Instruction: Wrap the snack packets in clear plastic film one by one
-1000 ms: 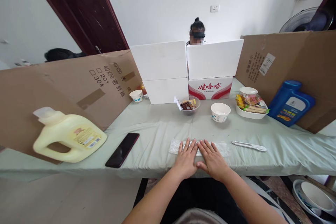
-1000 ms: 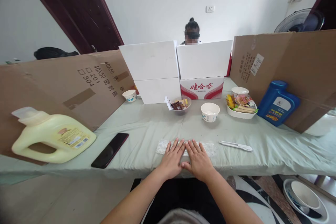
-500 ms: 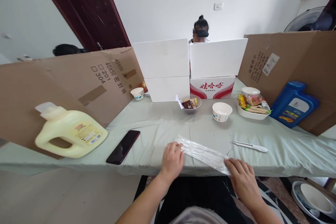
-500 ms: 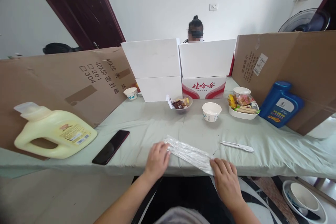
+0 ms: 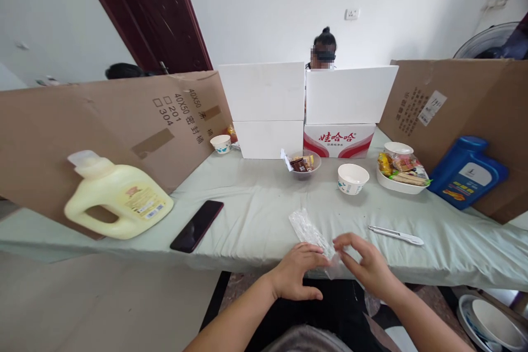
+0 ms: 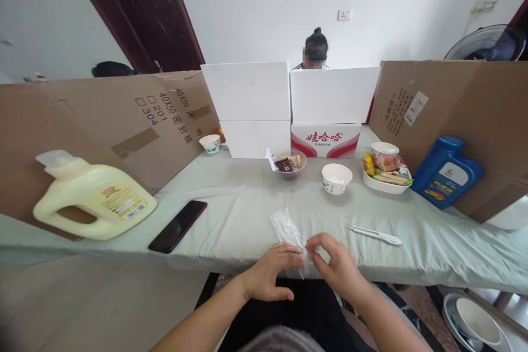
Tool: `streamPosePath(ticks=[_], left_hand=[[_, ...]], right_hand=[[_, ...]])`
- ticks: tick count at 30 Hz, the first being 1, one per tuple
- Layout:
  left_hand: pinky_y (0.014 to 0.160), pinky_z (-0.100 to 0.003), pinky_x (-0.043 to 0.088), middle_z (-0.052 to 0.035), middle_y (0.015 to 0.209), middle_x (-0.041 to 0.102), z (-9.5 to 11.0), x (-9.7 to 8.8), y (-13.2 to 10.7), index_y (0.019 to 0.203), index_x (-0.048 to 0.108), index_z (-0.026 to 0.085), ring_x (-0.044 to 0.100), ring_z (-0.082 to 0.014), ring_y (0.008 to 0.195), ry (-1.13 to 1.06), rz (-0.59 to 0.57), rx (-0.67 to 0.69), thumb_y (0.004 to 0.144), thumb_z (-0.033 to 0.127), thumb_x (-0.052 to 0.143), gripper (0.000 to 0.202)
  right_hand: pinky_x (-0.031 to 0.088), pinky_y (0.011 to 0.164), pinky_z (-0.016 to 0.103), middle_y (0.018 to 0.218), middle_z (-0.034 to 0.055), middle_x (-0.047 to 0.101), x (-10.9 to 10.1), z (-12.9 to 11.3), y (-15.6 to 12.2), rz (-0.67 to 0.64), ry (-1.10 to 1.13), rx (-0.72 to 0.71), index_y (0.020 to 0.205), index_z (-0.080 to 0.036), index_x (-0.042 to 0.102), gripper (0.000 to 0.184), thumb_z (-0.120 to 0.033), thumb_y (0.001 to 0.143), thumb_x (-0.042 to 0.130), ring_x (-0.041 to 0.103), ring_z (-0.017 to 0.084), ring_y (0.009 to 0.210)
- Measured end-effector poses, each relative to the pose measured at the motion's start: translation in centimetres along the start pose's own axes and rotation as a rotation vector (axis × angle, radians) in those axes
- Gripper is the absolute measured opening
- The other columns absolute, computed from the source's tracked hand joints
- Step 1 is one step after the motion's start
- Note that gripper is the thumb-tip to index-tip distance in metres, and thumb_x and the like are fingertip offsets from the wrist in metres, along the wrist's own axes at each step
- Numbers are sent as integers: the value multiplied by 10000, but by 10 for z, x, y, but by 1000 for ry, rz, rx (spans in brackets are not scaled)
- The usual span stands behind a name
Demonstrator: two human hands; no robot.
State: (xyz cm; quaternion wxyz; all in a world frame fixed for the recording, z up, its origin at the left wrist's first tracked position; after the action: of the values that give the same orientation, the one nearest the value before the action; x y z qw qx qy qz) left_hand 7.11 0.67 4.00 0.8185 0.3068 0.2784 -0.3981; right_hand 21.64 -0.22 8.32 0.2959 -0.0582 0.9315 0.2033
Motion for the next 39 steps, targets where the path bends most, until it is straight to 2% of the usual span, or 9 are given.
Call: streamPosePath(ticks=[3,7,11,15,18,21,26,31,39], left_hand=[[1086,-455,315,-111,1250,596,-14,-2,-2,1281,533,221,507,-302,1210,-158,36,-71,740,678,626,714],[1075,-485,339,-163,1362,455,-46,-7,-5,1390,353,195,449,-311,1261,-575,230,-193,683,609,744,907],[1032,-496,383,-143,1243,490,-63,-8,-6,1403,289,230,510,-275,1176,-912,410,-208,724,514,763,875],[971,-437,455,-94,1139,525,-75,-8,-12,1435,180,257,589,-211,1038,-958,574,-349,784,485,713,872],[817,-360,534,-78,1080,560,-93,-21,-21,1450,109,240,644,-172,869,-859,743,-569,829,498,644,859],[650,-285,525,-38,933,619,-110,-48,-24,1426,206,194,641,-147,687,-551,807,-734,829,430,645,778],[719,-251,485,25,822,655,-113,-74,-2,1246,477,203,616,-124,688,109,604,-627,797,145,625,475],[751,-247,469,25,841,647,-109,-70,-1,1160,531,209,614,-125,733,225,561,-614,820,99,568,360],[776,-259,441,1,890,645,-103,-68,5,1017,582,208,610,-152,810,351,491,-642,832,109,589,210]], right_hand=[[517,754,307,857,27,638,21,21,53,6,160,155,1019,-208,569,210,-291,840,497,633,162,795],[501,632,279,802,-6,599,59,47,101,39,133,248,1199,-174,494,380,-246,833,421,590,124,616],[472,709,294,862,22,621,86,62,109,76,26,309,1174,-175,547,368,-237,821,460,605,151,726],[437,764,283,902,37,654,96,65,102,69,-45,318,1133,-189,584,321,-218,833,475,612,161,809],[425,770,283,915,37,666,99,64,99,59,-71,307,1141,-194,579,322,-222,832,493,612,167,819],[423,768,280,922,31,669,101,65,98,54,-76,298,1151,-208,564,320,-247,840,500,615,166,821],[448,740,270,934,27,669,102,73,102,0,-56,317,1174,-204,532,328,-291,862,484,627,148,787],[446,591,234,909,-4,676,89,82,98,-160,-38,342,1177,-216,531,428,-292,765,618,602,104,595],[442,720,278,872,4,667,73,68,65,-172,-188,302,1143,-211,570,352,-259,796,540,615,145,726]])
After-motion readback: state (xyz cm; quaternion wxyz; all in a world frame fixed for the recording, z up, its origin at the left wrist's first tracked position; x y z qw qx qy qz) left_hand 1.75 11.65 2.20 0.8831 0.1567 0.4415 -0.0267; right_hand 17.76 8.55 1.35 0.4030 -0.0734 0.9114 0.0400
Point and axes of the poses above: each hand's wrist, its own y-axis towards the middle knuckle, its own x-axis out of the palm, z = x × y, the point moved 8 cm from there along y, towards the middle knuckle
